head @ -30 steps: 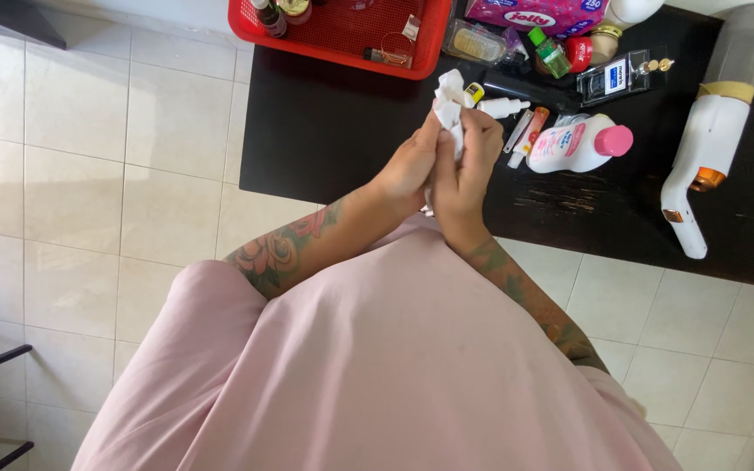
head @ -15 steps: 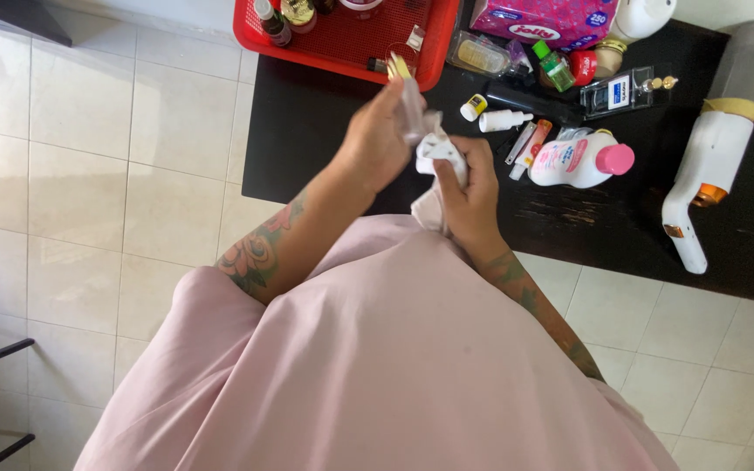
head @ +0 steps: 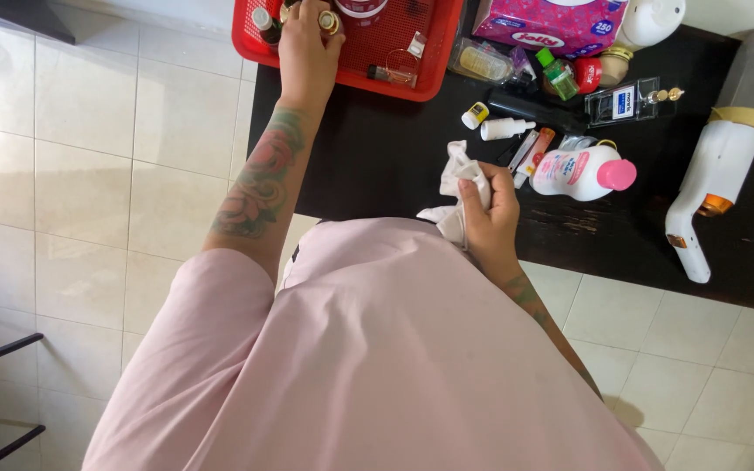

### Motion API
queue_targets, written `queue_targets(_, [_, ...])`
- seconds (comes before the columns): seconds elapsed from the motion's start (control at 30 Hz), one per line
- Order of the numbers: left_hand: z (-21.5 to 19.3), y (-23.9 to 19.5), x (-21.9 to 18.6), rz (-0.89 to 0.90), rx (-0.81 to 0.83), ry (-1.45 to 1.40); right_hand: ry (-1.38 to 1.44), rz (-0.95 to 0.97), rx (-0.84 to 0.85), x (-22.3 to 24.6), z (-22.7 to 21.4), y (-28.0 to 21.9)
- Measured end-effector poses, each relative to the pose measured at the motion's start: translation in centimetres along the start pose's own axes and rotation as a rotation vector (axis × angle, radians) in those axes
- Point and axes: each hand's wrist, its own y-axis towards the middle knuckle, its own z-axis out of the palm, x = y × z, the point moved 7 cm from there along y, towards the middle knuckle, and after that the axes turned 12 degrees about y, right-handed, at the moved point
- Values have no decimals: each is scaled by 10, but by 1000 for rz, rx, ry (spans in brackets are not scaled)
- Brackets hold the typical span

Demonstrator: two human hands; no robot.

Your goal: Wiping down cosmetic and toiletry bottles and jars with a cloth and placing them into a plastic basket.

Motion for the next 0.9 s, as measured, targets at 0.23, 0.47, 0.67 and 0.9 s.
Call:
queue_targets(0.23, [15,0,9,123,-118,237,3,9,65,4,7,-1])
queue_targets(0.47, [-18,-29,-65,293,-388,240,-7,-6,21,5,-2,-5])
queue_targets(0.67, [49,-111,-186,634,281,-98,37,5,-45,-8,-15,-11])
queue_targets(0.9, [131,-125,-177,660,220,82,32,26,-111,-8,-30,-22])
